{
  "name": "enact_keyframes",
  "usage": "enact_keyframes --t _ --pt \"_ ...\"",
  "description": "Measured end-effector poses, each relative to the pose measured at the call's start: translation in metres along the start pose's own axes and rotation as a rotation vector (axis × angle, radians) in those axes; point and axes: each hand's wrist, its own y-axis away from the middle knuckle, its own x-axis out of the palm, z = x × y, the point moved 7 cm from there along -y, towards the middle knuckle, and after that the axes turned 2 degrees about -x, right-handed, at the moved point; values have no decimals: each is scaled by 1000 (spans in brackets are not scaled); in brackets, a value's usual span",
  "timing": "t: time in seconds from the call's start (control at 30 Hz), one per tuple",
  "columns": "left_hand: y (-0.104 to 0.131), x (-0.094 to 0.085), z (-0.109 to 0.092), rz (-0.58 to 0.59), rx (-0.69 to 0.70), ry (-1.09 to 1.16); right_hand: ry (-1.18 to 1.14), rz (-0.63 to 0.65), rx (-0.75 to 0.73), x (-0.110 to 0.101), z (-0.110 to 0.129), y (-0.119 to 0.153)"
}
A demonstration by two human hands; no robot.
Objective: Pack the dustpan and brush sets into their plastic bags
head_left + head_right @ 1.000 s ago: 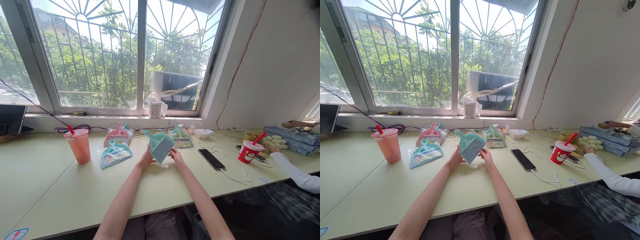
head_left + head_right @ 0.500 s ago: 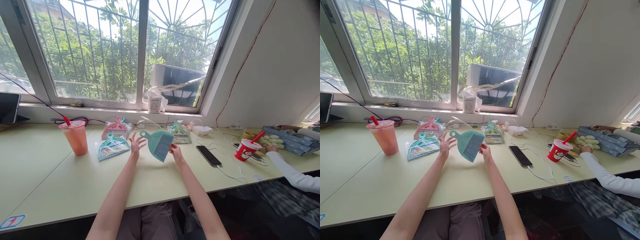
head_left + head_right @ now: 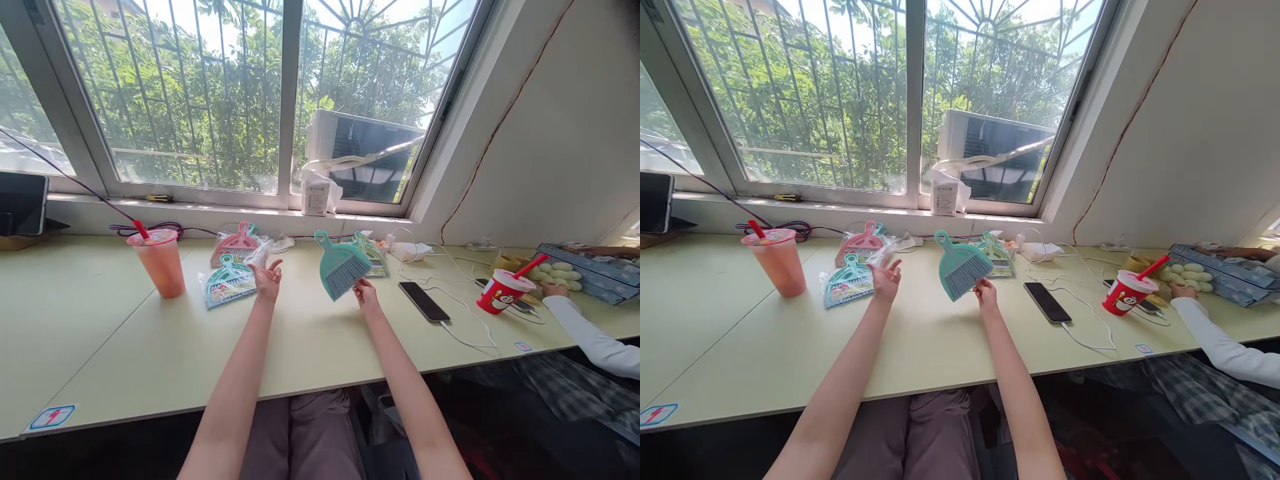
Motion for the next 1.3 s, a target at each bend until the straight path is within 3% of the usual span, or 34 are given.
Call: enact_keyframes --t 0.13,0.3,0.43,0.53,0.7,0.8,0.87,1.0,1.1,1.3 --pt "3 -12 -7 -29 19 195 -10 8 13 1 -1 0" --pt "6 -25 4 -203 -11 35 -47 40 35 8 -1 4" --pt "6 -20 -10 -240 134 -81 -13 90 26 15 1 8" --pt "5 -19 -14 -267 160 -67 0 94 28 16 2 10" --pt "12 -28 -4 -456 158 -12 -19 80 64 13 -3 11" --pt "26 -22 17 -561 11 -86 -36 73 75 8 -5 11" --pt "34 -8 30 -522 -7 -188 -47 75 89 6 -8 10" --pt "43 42 49 -134 121 -387 -66 111 113 7 -12 9" --pt "46 62 68 81 103 -606 1 148 125 11 -13 11" --pt "35 48 80 13 72 -784 329 146 117 12 -14 13"
